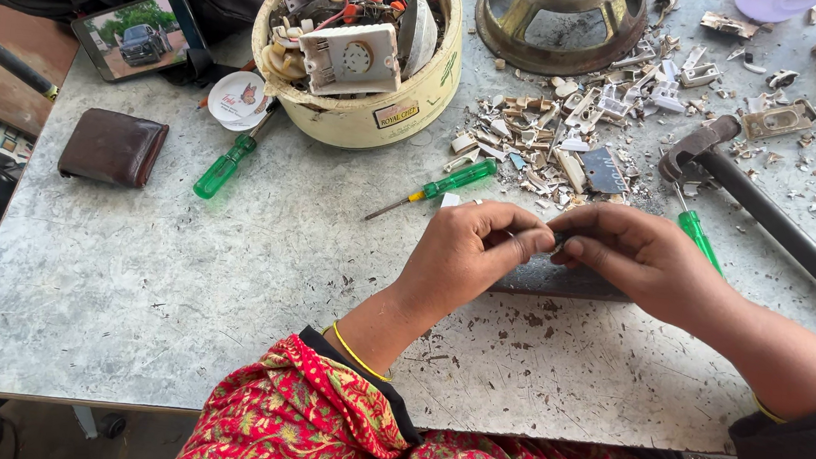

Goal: The person uses a screwdriver and a hammer to disassemble and modify small electrical components on a workbench. They repeatedly strike the components with the hammer and use the screwdriver to pry or adjust internal parts.

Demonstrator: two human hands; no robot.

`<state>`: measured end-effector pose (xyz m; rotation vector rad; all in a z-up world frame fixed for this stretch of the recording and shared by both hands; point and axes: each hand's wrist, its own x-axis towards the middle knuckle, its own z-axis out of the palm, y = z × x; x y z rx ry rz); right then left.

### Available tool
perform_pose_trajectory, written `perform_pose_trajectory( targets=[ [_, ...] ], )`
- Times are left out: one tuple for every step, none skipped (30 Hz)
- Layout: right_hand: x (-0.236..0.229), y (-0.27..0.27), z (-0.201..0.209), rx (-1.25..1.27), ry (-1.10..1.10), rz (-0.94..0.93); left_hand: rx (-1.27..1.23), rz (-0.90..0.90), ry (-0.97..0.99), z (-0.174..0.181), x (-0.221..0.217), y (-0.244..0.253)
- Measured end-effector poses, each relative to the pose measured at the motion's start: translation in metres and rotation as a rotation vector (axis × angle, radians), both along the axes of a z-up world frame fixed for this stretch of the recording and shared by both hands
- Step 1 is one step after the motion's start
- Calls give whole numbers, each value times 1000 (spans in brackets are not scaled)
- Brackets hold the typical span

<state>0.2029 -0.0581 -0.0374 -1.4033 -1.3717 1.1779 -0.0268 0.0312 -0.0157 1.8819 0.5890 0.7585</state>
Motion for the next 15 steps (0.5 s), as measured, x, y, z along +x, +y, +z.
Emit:
perform_pose_trajectory(
  targets=[
    [-1, 0, -1, 7, 58, 20, 13, 22, 19, 1, 0, 0],
    [-3, 0, -1, 22, 79, 27, 34, 29, -5, 2, 0, 0],
    [-4, 0, -1, 36, 99, 36, 54, 37, -30, 3, -1, -1],
    [-5, -1, -1, 50, 119, 44, 74, 45, -54, 3, -1, -1],
    [-5, -2, 1, 73, 62, 34, 112, 41, -88, 3, -1, -2],
    [-6, -4, 2, 96, 4, 24, 151, 36, -122, 3, -1, -4],
    [-7, -6, 4, 119, -53, 13, 189, 30, -156, 3, -1, -5],
    [-9, -7, 5, 123, -101, -4, 201, 21, -149, 3, -2, -7],
    [-10, -8, 7, 127, -149, -22, 212, 11, -143, 3, -2, -8],
    [-11, -9, 9, 130, -197, -40, 223, 0, -136, 3, -2, -9],
    [-12, -10, 11, 149, -244, -42, 229, 1, -144, 3, -2, -9],
    [-14, -11, 14, 167, -290, -44, 234, 2, -152, 3, -2, -9],
    [-15, -10, 16, 187, -335, -44, 241, 6, -160, 2, -2, -9],
    [-17, -10, 19, 218, -347, -39, 224, 1, -165, 2, -2, -8],
    [-19, -10, 21, 248, -358, -34, 207, -3, -169, 1, -2, -7]
  ],
)
